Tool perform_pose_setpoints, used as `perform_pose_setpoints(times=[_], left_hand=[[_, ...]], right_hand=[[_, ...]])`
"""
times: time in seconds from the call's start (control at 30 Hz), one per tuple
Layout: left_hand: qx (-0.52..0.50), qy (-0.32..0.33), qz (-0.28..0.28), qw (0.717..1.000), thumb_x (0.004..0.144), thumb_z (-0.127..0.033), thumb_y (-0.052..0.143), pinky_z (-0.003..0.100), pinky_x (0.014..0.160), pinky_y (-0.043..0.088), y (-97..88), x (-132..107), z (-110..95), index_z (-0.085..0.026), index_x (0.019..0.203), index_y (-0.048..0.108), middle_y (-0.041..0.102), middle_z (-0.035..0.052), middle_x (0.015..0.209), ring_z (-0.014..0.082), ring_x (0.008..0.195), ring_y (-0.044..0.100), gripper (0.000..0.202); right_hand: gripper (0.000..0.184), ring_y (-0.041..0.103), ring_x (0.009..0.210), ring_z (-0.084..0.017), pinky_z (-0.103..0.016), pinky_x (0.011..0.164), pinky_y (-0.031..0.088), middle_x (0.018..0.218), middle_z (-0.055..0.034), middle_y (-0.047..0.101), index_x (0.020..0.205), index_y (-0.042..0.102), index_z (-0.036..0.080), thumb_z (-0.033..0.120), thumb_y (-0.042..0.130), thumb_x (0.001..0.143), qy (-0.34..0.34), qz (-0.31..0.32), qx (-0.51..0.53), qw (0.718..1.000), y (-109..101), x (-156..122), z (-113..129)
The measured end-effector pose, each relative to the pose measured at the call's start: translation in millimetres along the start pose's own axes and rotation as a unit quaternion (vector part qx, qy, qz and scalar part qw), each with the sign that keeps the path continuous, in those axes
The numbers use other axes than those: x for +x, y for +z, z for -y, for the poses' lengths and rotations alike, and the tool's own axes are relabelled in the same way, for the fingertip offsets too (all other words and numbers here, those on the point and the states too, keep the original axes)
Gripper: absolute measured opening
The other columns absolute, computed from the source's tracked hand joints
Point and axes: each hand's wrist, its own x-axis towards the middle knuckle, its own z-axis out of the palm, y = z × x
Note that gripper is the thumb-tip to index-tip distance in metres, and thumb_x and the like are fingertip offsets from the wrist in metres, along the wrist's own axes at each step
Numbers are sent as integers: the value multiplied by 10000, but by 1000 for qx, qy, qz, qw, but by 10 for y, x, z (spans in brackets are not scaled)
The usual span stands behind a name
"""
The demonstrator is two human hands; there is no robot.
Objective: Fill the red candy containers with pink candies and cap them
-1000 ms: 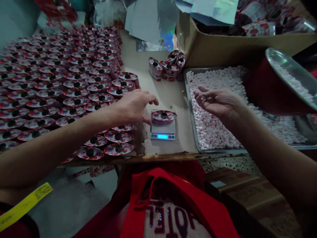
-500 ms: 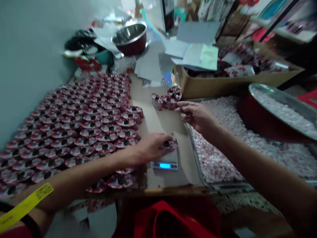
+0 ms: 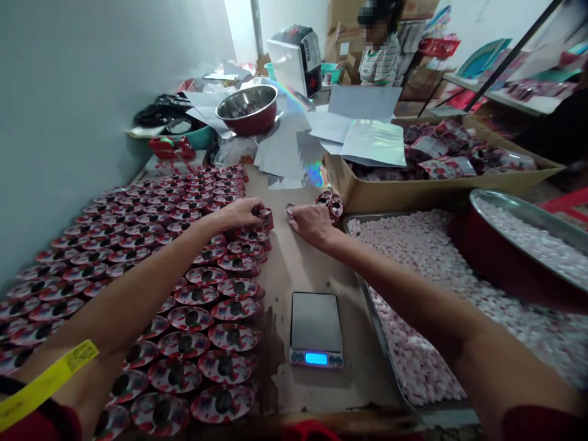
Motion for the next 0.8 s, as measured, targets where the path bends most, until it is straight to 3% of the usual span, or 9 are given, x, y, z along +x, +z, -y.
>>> perform_pose_setpoints(times=[0.13,0.23,0.33,0.47,0.57,0.63,0.7,0.73,0.8], left_hand=[[-4,82,58,995,937,-519,547,288,995,519,68,-188,18,-199,1268,726,789,73,1234,237,1100,707,494],[-9,142,47,989,1009,-566,461,305,1082,485,42,-369,-15,-201,1341,717,756,88,1343,237,1206,683,555],[29,139,-16,990,973,-579,541,348,1115,471,32,-553,-61,-202,1348,736,750,113,1333,265,1248,661,566],[35,124,-75,989,952,-588,592,371,1124,466,43,-847,-244,-212,1367,737,740,114,1326,273,1250,650,579],[29,138,-89,986,950,-575,605,382,1147,446,32,-1102,-486,-222,1352,744,726,103,1350,277,1266,637,553],[33,150,-84,985,952,-563,604,393,1153,439,25,-1274,-644,-228,1348,741,717,96,1359,280,1271,633,536],[38,163,-80,983,959,-544,598,399,1153,438,40,-1431,-761,-229,1344,737,712,91,1357,281,1272,633,517],[37,171,-78,981,961,-536,598,402,1154,438,59,-1500,-800,-227,1340,736,709,91,1358,281,1275,633,508],[27,190,-74,979,962,-526,604,407,1154,441,120,-1607,-849,-221,1325,741,705,93,1358,282,1272,638,493]], right_hand=[[336,773,1016,-327,-341,726,434,1129,-230,811,1136,833,128,297,575,1005,-6,17,-10,1000,-173,-202,21],[337,764,878,-291,-337,647,347,1017,-191,829,1051,851,175,365,574,1021,-63,31,-7,998,-394,-748,41],[410,724,758,-247,-341,601,265,912,-144,823,964,836,207,445,519,1071,-109,80,3,991,-549,-1442,146],[259,672,712,-213,-346,588,247,896,-112,806,942,785,191,243,550,1038,-137,144,12,980,-457,-2125,276],[169,648,761,-205,-321,632,329,918,-105,785,950,756,192,174,592,985,-119,94,72,986,-292,-2316,229],[80,635,806,-202,-308,699,411,917,-85,752,973,740,198,213,670,937,-70,32,192,978,-247,-2336,113],[100,619,799,-180,-293,732,479,879,-49,698,956,712,202,179,706,858,36,-24,378,925,-269,-2321,-57],[154,617,781,-165,-277,721,509,863,-35,672,935,697,203,119,690,806,107,-35,477,872,-294,-2312,-154],[327,642,777,-143,-231,676,564,880,-32,655,905,676,205,-15,611,671,252,-27,630,734,-345,-2308,-344]])
